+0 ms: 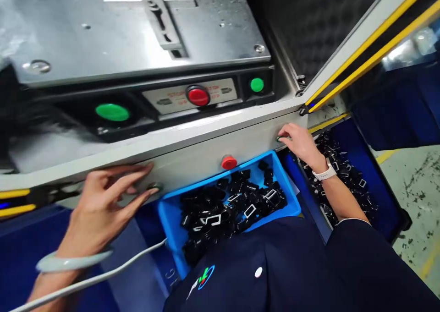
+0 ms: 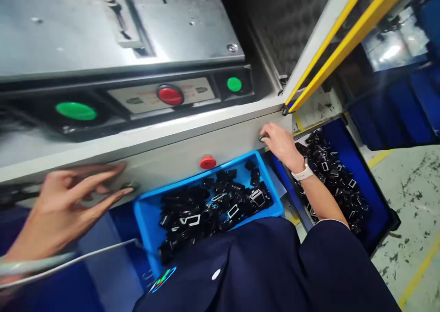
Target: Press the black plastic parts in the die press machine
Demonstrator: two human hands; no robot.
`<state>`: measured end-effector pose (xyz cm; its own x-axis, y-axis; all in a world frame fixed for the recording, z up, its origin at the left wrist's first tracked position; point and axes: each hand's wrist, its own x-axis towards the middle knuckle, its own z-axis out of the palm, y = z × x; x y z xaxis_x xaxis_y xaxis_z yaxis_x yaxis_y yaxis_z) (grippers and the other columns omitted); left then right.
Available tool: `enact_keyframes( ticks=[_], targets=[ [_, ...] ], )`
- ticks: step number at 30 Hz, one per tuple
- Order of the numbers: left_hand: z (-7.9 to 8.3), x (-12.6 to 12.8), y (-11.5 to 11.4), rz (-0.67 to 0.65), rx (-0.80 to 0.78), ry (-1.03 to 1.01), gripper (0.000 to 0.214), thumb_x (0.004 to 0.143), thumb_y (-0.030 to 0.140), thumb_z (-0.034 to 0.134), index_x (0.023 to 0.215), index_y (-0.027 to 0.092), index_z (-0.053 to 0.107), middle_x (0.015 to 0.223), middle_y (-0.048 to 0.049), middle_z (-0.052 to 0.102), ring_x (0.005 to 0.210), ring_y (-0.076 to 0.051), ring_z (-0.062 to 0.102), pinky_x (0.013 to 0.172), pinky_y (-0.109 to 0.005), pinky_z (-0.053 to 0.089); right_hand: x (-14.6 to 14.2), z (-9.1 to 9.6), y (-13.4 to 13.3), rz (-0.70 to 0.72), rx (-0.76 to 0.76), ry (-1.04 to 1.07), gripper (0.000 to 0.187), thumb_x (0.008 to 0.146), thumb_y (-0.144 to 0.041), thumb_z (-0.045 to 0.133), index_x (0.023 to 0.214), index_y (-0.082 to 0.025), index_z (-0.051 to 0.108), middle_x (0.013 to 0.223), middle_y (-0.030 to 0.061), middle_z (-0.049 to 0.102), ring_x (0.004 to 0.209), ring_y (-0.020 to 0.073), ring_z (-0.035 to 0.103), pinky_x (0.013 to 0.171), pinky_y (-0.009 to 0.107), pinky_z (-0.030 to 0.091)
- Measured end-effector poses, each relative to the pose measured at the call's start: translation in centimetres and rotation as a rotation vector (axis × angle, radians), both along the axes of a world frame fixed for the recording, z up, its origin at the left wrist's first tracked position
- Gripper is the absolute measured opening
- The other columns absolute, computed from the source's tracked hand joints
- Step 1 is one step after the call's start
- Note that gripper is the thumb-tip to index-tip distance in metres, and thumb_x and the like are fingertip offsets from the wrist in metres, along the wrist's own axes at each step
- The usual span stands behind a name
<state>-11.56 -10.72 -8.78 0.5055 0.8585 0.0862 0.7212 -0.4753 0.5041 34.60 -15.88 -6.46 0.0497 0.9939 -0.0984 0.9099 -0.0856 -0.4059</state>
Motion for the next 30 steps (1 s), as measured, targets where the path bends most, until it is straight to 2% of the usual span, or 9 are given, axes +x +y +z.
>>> enact_keyframes(
  ticks=[4,7,10,12,15,18,21,23,30],
  targets=[
    [0.9,0.5,-0.7,0.111,0.102,0.158,0.030,0.101,0.039,0.060,0.128,0.029,0.066,0.116,-0.0065,0.061,0.079,-0.020,0.060,0.071,-0.032,0.050,-0.4,-0.6,0.0,-0.069,0.064,-0.103,0.011,0.098,-0.017,0.061,0.102,-0.022,0.069,0.104,0.0042,0.071,0.092,0.0200,0.065,0.071,0.032,0.044],
    [1.4,1.5,-1.2,0.161,0.090,0.229,0.035,0.100,0.036,0.059,0.130,0.019,0.067,0.126,-0.0124,0.059,0.081,-0.021,0.063,0.074,-0.035,0.051,-1.5,-0.6,-1.0,-0.049,0.137,-0.176,0.015,0.102,-0.019,0.055,0.109,-0.022,0.068,0.109,0.0072,0.071,0.099,0.0223,0.064,0.072,0.033,0.046],
    [1.9,3.7,-1.5,0.040,0.014,0.151,0.032,0.104,0.031,0.051,0.127,0.018,0.069,0.127,-0.0135,0.060,0.090,-0.022,0.065,0.080,-0.034,0.052,-4.0,-1.0,-3.1,0.078,0.117,-0.234,0.024,0.107,-0.019,0.046,0.118,-0.021,0.067,0.115,0.0103,0.070,0.110,0.0240,0.062,0.079,0.033,0.049],
    [1.6,6.5,-1.7,-0.169,-0.130,0.029,0.028,0.106,0.029,0.047,0.117,0.021,0.071,0.116,-0.0092,0.066,0.094,-0.021,0.066,0.081,-0.031,0.052,-6.3,-2.0,-4.6,0.226,-0.084,-0.263,0.029,0.107,-0.015,0.042,0.122,-0.020,0.066,0.117,0.0118,0.070,0.109,0.0232,0.063,0.081,0.032,0.050],
    [-0.7,11.8,-2.0,-0.535,-0.416,-0.077,0.028,0.100,0.019,0.046,0.107,0.024,0.073,0.109,-0.0061,0.070,0.093,-0.020,0.067,0.081,-0.030,0.051,-9.5,-4.5,-6.0,0.328,-0.389,-0.355,0.033,0.100,-0.005,0.041,0.120,-0.010,0.067,0.113,0.0219,0.070,0.102,0.0270,0.066,0.079,0.035,0.052],
    [-4.5,16.4,-2.7,-0.716,-0.585,-0.044,0.023,0.088,0.009,0.051,0.091,0.020,0.071,0.097,-0.0073,0.068,0.082,-0.022,0.064,0.076,-0.031,0.050,-11.3,-6.8,-6.1,0.299,-0.457,-0.408,0.038,0.094,-0.002,0.039,0.120,-0.001,0.067,0.118,0.0330,0.068,0.105,0.0340,0.065,0.079,0.042,0.054],
    [-7.6,18.9,-3.7,-0.723,-0.643,-0.043,0.014,0.082,0.007,0.059,0.080,0.019,0.065,0.084,-0.0062,0.063,0.075,-0.023,0.060,0.079,-0.033,0.050,-11.4,-8.1,-5.5,0.298,-0.478,-0.417,0.043,0.095,-0.002,0.036,0.126,0.001,0.065,0.126,0.0341,0.065,0.108,0.0350,0.064,0.083,0.045,0.053],
    [-8.6,19.5,-4.3,-0.720,-0.652,-0.051,0.016,0.081,0.003,0.060,0.081,0.019,0.064,0.086,-0.0058,0.063,0.076,-0.022,0.060,0.082,-0.033,0.049,-11.0,-8.4,-5.2,0.301,-0.489,-0.412,0.044,0.096,-0.002,0.036,0.130,0.001,0.063,0.124,0.0326,0.066,0.105,0.0335,0.064,0.083,0.044,0.052],
    [-8.4,18.0,-4.9,-0.650,-0.614,-0.033,0.026,0.081,-0.004,0.056,0.091,0.019,0.062,0.092,-0.0041,0.061,0.073,-0.017,0.059,0.078,-0.031,0.044,-10.4,-8.2,-5.3,0.330,-0.523,-0.380,0.045,0.094,0.002,0.034,0.126,-0.002,0.065,0.118,0.0288,0.067,0.108,0.0335,0.063,0.086,0.043,0.050]
  ],
)
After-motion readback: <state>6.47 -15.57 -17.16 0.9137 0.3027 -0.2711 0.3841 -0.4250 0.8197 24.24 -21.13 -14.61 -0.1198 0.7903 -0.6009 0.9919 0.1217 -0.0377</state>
